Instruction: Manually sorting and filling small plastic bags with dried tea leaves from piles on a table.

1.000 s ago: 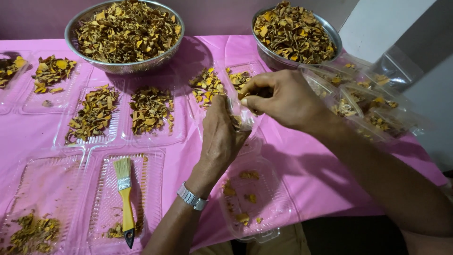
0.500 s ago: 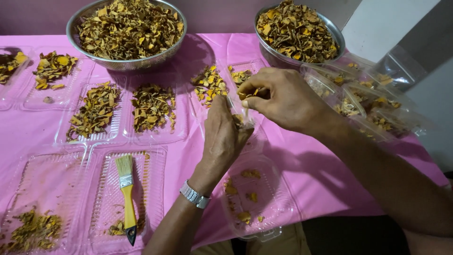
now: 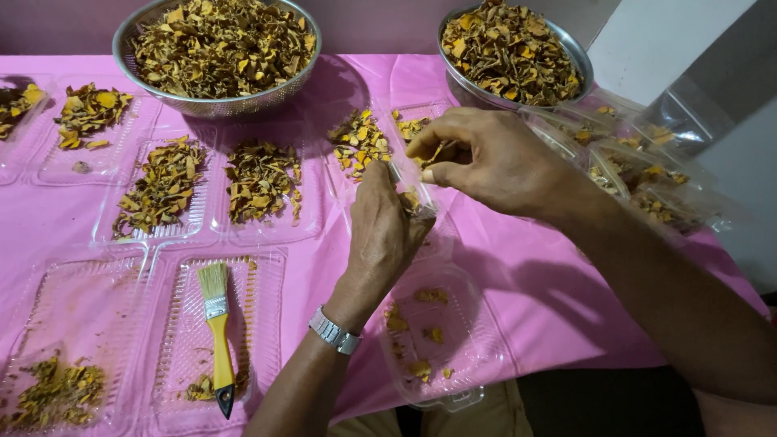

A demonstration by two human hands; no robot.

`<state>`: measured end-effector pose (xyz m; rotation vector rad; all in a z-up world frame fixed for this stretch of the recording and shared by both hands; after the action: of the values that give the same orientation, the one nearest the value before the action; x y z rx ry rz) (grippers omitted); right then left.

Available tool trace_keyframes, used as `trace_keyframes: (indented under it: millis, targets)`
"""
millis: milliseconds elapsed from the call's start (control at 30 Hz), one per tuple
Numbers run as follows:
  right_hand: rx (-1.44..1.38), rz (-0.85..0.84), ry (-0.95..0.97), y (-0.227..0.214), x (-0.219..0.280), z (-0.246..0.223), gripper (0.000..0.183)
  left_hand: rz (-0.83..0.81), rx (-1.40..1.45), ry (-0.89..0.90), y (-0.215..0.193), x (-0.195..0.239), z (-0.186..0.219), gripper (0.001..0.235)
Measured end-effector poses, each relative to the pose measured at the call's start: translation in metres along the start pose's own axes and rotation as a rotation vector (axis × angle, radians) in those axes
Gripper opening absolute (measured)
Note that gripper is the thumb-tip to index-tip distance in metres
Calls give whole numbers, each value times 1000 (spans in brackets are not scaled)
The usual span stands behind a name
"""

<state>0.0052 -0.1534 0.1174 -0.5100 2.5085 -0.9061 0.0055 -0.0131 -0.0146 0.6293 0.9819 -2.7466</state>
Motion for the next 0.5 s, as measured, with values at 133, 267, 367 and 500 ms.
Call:
trace_keyframes:
  millis: [133, 267, 367, 500]
  targets:
    - [-23, 38, 6, 1, 0, 8, 23, 4, -6, 22, 1, -1, 0, 35]
    - [41, 1, -65, -2, 0, 5, 26, -11, 3, 44, 2, 0, -2, 38]
    - [74, -19, -138, -2, -1, 5, 24, -25, 29, 53, 3, 0, -4, 38]
    - [32, -35, -222, 0, -3, 0, 20, -84, 114, 72, -2, -2, 0, 40]
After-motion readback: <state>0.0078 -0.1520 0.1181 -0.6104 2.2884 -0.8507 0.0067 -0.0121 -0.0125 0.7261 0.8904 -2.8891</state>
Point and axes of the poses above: each hand's wrist, its own x-axis away from the middle knuckle, its own y-axis out of the palm, z = x × y, the point moved 1 cm from there along -x, towards the middle knuckle, and after that the axes turned 15 degrees about -x, right-handed, at the moved point
